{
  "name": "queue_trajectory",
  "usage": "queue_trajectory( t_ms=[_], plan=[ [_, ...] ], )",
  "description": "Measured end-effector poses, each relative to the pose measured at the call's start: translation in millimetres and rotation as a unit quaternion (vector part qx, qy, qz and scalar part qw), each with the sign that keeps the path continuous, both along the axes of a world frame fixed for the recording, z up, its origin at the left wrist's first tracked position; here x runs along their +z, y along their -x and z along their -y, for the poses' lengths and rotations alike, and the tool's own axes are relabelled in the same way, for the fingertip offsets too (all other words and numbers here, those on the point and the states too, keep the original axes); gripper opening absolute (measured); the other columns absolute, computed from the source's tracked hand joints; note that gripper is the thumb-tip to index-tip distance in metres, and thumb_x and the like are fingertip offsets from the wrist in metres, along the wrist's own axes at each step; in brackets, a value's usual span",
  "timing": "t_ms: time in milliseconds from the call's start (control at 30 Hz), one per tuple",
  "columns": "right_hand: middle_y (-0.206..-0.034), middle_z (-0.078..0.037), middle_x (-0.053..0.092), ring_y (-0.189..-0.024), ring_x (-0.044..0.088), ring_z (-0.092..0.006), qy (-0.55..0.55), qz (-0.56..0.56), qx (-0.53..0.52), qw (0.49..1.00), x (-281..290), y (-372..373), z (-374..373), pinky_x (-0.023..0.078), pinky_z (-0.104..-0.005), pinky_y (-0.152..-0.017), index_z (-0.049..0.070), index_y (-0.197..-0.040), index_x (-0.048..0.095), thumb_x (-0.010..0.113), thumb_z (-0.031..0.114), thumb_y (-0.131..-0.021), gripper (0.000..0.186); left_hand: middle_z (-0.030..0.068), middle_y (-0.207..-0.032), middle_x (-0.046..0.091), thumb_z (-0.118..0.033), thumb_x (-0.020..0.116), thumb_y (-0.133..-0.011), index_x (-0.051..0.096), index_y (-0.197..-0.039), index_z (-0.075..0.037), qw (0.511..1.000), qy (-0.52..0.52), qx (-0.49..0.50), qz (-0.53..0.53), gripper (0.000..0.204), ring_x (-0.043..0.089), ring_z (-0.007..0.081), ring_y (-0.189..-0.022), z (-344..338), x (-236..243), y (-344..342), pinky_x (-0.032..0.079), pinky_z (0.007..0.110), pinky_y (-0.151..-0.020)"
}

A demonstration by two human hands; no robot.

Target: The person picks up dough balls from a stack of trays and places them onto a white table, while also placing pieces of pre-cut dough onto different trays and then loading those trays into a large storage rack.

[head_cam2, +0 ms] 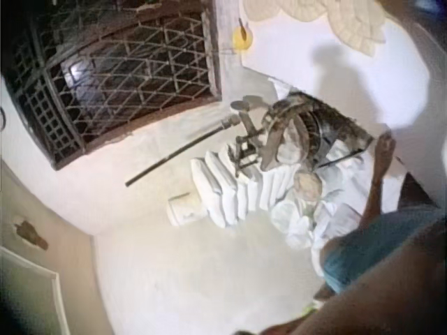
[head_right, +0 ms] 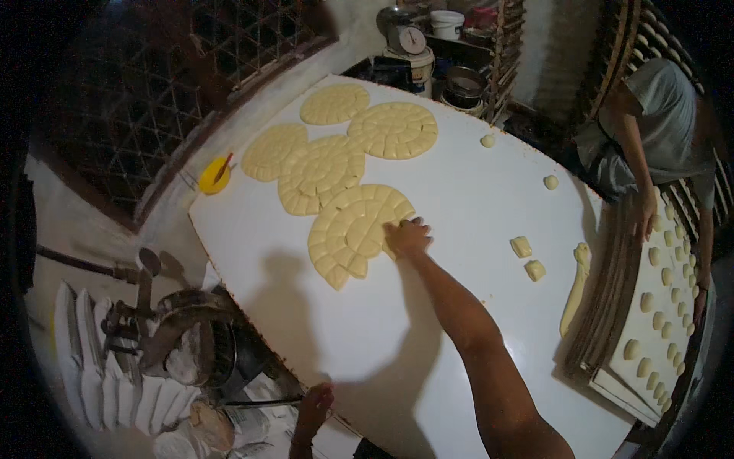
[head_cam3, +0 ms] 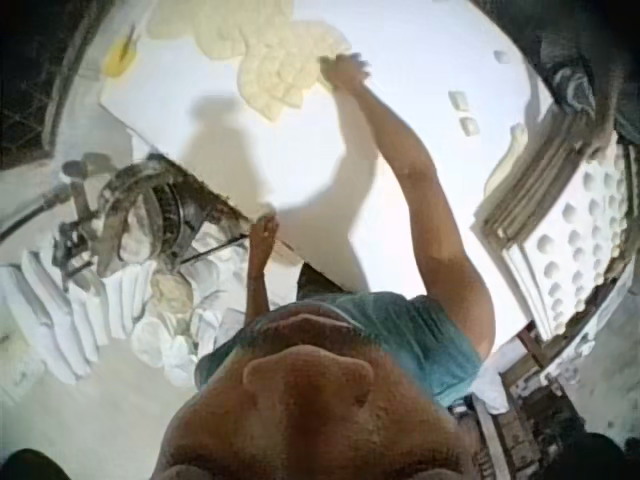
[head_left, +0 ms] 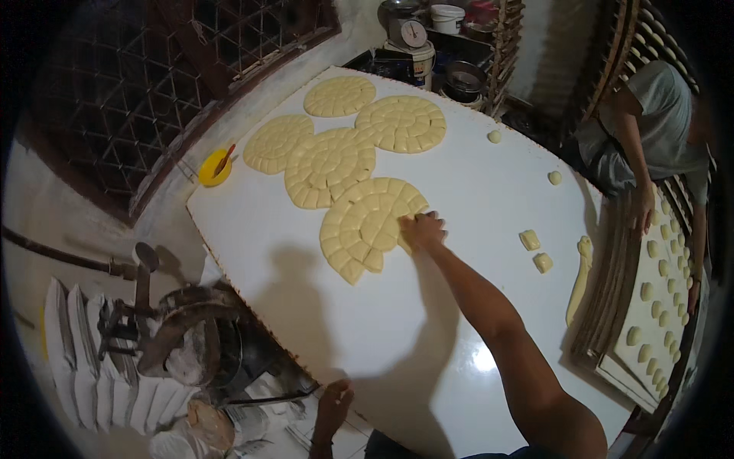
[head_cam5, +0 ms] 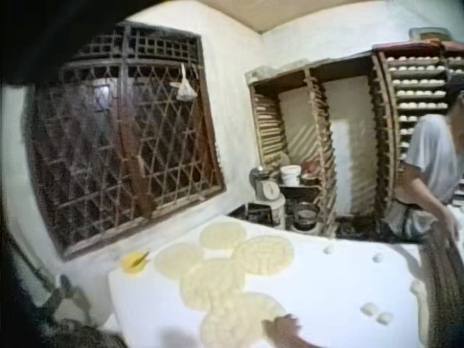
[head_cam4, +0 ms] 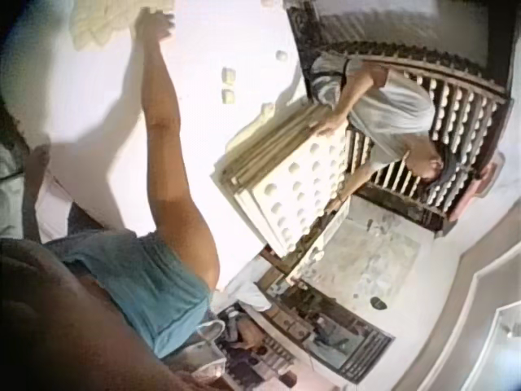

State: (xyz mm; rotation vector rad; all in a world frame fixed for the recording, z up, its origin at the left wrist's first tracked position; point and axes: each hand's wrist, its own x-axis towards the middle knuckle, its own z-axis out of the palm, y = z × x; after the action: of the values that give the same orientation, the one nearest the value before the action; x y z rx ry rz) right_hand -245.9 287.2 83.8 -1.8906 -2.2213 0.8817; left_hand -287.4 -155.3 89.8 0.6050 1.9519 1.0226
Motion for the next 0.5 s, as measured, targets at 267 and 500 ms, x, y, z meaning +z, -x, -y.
queue_trajectory(
  t_ms=[267,500],
  plan=[
    [-0.097,-0.018,0.062,-0.085,0.064,-0.0272,0.206,-0.384,-0.103,0.894,-44,-50,34,0.055,-0.0396,-0.07,0.0,-0.109,0.053,0.061,0.019,-0.085,0.032,0.0098,-0.108,0.059,-0.02,0.055,-0.094,0.056,-0.114,0.0,0.987,-0.096,-0.083,0.095,0.028,0.057,0.0166,-0.099,-86,-30,9,0.046,0.03,-0.088],
    [-0.093,-0.006,0.058,-0.082,0.058,-0.016,0.09,-0.587,-0.454,0.664,13,-240,278,0.05,-0.028,-0.07,0.003,-0.101,0.053,0.061,0.012,-0.088,0.018,0.0024,-0.105,0.039,-0.03,0.062,-0.09,0.032,-0.112,-0.011,0.854,-0.042,-0.332,0.399,0.042,0.042,0.0102,-0.094,-167,-6,-145,0.042,0.022,-0.074]
  ],
)
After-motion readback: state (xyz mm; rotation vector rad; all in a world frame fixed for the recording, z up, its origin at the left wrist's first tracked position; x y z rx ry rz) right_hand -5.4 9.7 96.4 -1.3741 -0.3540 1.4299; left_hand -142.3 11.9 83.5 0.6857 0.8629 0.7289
